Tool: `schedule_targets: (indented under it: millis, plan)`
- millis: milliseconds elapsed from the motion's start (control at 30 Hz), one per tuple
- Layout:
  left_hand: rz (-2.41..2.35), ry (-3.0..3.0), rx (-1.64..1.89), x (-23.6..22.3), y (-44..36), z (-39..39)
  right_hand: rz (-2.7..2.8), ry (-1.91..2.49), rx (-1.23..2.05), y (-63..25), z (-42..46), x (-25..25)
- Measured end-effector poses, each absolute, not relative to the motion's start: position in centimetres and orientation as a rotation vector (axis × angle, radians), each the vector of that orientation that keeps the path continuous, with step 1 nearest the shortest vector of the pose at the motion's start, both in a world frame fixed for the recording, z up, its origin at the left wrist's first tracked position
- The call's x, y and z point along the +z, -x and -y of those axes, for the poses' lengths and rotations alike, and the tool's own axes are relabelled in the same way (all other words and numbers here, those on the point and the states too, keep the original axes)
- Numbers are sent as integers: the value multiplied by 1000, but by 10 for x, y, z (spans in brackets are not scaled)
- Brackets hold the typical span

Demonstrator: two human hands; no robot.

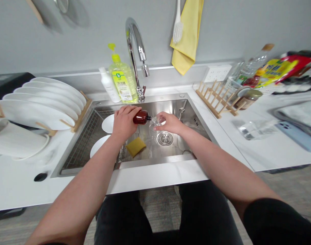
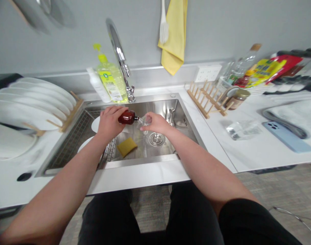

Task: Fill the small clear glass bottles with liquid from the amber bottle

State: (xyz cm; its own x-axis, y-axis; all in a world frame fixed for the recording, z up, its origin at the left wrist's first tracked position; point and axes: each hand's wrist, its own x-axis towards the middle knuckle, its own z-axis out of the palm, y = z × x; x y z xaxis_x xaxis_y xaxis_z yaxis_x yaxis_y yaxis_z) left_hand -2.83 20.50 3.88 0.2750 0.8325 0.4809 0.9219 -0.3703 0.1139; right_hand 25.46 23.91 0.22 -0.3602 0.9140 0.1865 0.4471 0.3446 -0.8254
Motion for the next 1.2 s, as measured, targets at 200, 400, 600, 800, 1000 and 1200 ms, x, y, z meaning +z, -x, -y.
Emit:
schedule_targets:
  millis: [200,400,600,800,1000,1200]
  plan:
    - [1623,2355,-717,38,29,-206,1941,1193,912,-254,-239,2]
    - [1600,2353,-735,37,30,-206,1943,1189,904,-255,-239,0]
    - [1596,2354,-738,37,30,-206,1939,1195,901,-254,-239,0]
    - [1596,2359,-734,38,29,-205,1941,1197,908,-254,-239,0]
    - [1599,2374,-750,39,28,-204,1938,1201,912,-254,-239,1]
    - [1593,2374,-761,39,29,-204,1938,1207,914,-253,-238,2]
